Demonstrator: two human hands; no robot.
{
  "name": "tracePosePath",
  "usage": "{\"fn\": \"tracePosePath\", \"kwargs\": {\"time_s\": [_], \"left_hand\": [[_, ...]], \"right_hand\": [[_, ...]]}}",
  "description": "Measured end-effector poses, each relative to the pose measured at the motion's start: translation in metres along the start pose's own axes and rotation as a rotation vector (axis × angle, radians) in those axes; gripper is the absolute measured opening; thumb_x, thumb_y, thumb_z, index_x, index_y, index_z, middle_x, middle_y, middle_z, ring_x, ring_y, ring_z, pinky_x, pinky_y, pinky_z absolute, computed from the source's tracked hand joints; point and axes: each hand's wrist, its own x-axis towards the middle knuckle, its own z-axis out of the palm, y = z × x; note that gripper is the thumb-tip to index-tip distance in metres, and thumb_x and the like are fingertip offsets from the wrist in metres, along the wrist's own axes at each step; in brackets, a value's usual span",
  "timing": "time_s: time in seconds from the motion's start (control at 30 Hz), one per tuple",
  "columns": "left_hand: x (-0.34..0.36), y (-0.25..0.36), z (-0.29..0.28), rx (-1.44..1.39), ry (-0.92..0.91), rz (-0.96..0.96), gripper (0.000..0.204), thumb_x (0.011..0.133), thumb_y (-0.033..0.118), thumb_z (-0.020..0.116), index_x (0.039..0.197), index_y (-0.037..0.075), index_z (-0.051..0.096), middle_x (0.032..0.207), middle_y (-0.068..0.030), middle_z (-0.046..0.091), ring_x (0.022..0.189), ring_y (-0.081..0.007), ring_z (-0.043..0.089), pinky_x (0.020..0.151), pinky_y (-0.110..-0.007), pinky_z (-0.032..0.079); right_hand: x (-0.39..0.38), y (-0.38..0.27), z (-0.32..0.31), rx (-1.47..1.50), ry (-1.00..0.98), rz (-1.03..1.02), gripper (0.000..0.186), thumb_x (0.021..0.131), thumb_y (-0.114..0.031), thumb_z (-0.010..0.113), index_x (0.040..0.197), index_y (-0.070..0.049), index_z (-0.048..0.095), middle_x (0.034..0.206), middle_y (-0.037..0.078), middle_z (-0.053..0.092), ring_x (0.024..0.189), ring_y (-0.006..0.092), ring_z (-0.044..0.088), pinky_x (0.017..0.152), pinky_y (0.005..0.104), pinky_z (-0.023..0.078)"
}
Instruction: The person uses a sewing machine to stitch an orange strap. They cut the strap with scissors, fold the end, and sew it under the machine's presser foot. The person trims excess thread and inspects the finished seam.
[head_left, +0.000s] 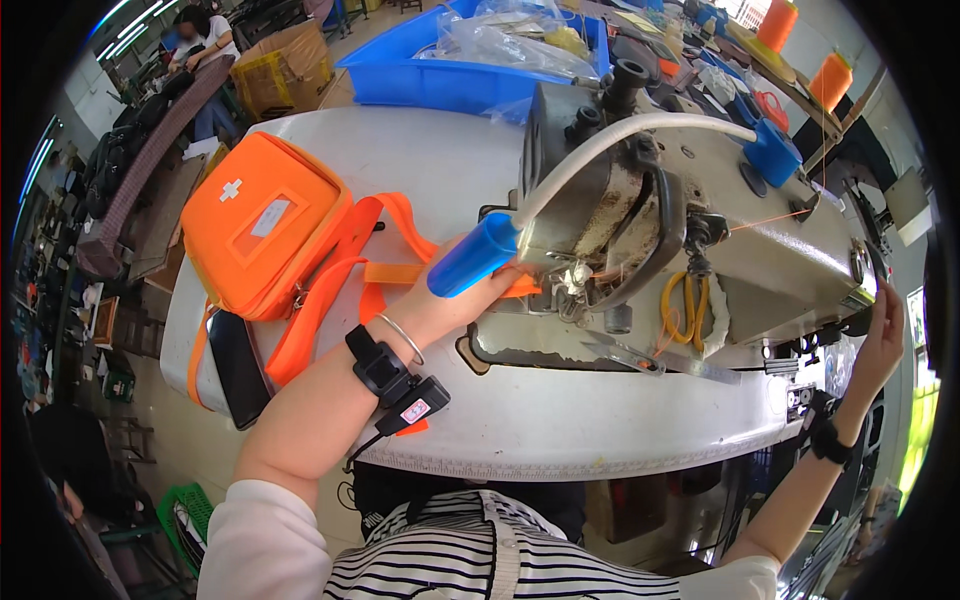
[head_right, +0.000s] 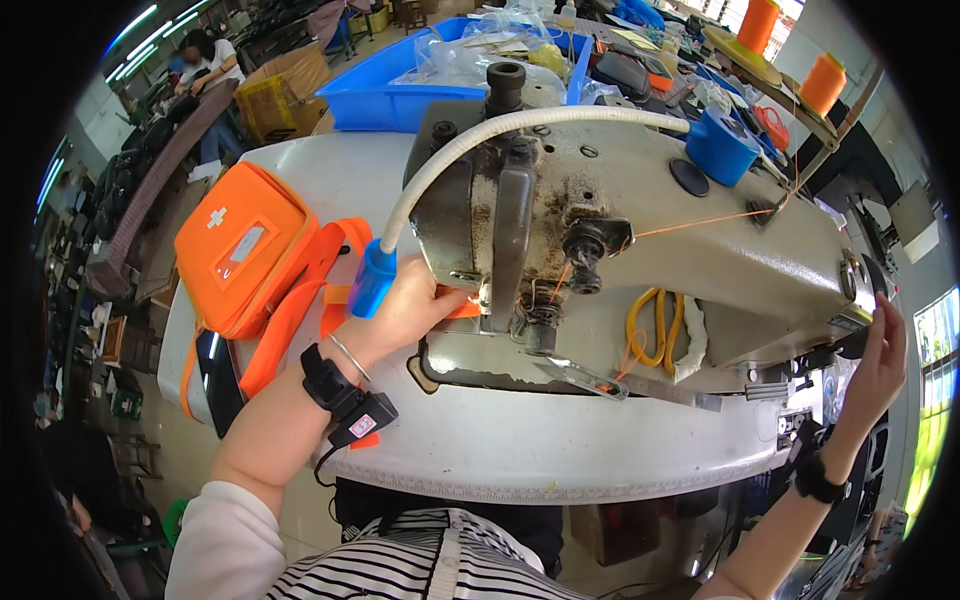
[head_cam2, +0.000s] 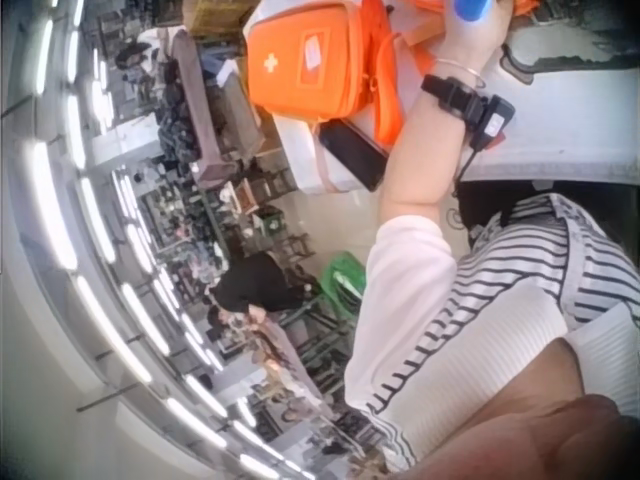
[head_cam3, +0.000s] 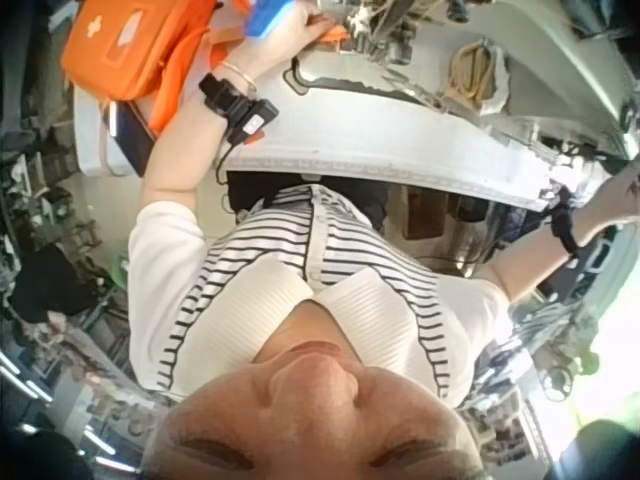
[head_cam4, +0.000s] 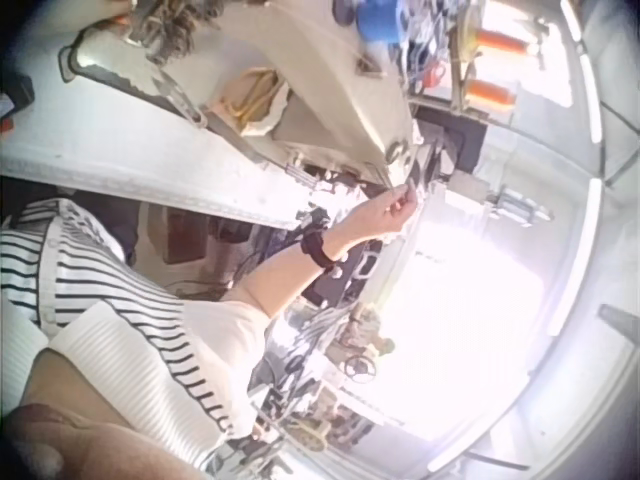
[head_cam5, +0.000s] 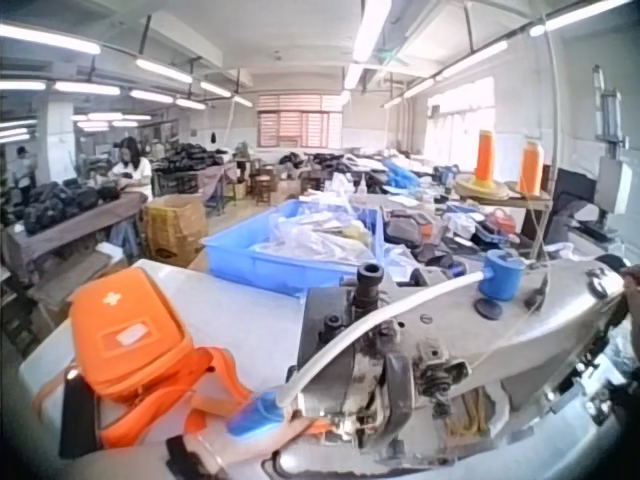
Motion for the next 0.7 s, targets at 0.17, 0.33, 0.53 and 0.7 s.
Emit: {"fn": "tracePosePath", "kwargs": {"time_s": [0.17, 0.33, 0.53, 0.7], "left_hand": [[-0.001, 0.006, -0.002, -0.02, 0.049, -0.006, 0.018, 0.086, 0.018, 0.067, 0.095, 0.003, 0.068, 0.066, -0.009, 0.067, 0.057, -0.0188, 0.064, 0.055, -0.031, 0.048], [0.001, 0.006, -0.004, -0.071, 0.068, 0.033, 0.021, 0.087, 0.022, 0.066, 0.095, 0.002, 0.066, 0.06, -0.0073, 0.064, 0.054, -0.0163, 0.063, 0.051, -0.03, 0.047], [-0.001, -0.005, 0.001, -0.13, 0.042, -0.008, 0.025, 0.088, 0.021, 0.065, 0.102, 0.001, 0.063, 0.074, -0.0133, 0.064, 0.06, -0.0184, 0.061, 0.056, -0.032, 0.048], [-0.001, 0.007, -0.003, -0.09, 0.082, -0.04, 0.019, 0.086, 0.016, 0.065, 0.097, 0.001, 0.063, 0.082, -0.0142, 0.062, 0.072, -0.0264, 0.06, 0.067, -0.037, 0.048]], "right_hand": [[0.077, 0.141, -0.005, -0.39, -0.066, 0.097, 0.042, 0.094, -0.043, 0.055, 0.116, -0.009, 0.065, 0.115, 0.013, 0.062, 0.101, 0.0255, 0.06, 0.089, 0.0364, 0.044], [0.085, 0.176, 0.01, -0.283, -0.024, 0.113, 0.045, 0.094, -0.04, 0.055, 0.117, -0.002, 0.063, 0.112, 0.018, 0.062, 0.101, 0.0305, 0.059, 0.092, 0.0364, 0.042], [0.069, 0.169, 0.021, -0.168, -0.012, 0.043, 0.045, 0.095, -0.038, 0.054, 0.114, 0.001, 0.063, 0.106, 0.018, 0.064, 0.096, 0.0294, 0.059, 0.09, 0.0361, 0.042], [0.111, 0.202, 0.007, -0.306, -0.275, 0.055, 0.043, 0.092, -0.036, 0.057, 0.114, 0.001, 0.063, 0.105, 0.019, 0.064, 0.098, 0.0328, 0.059, 0.09, 0.0357, 0.043]]}}
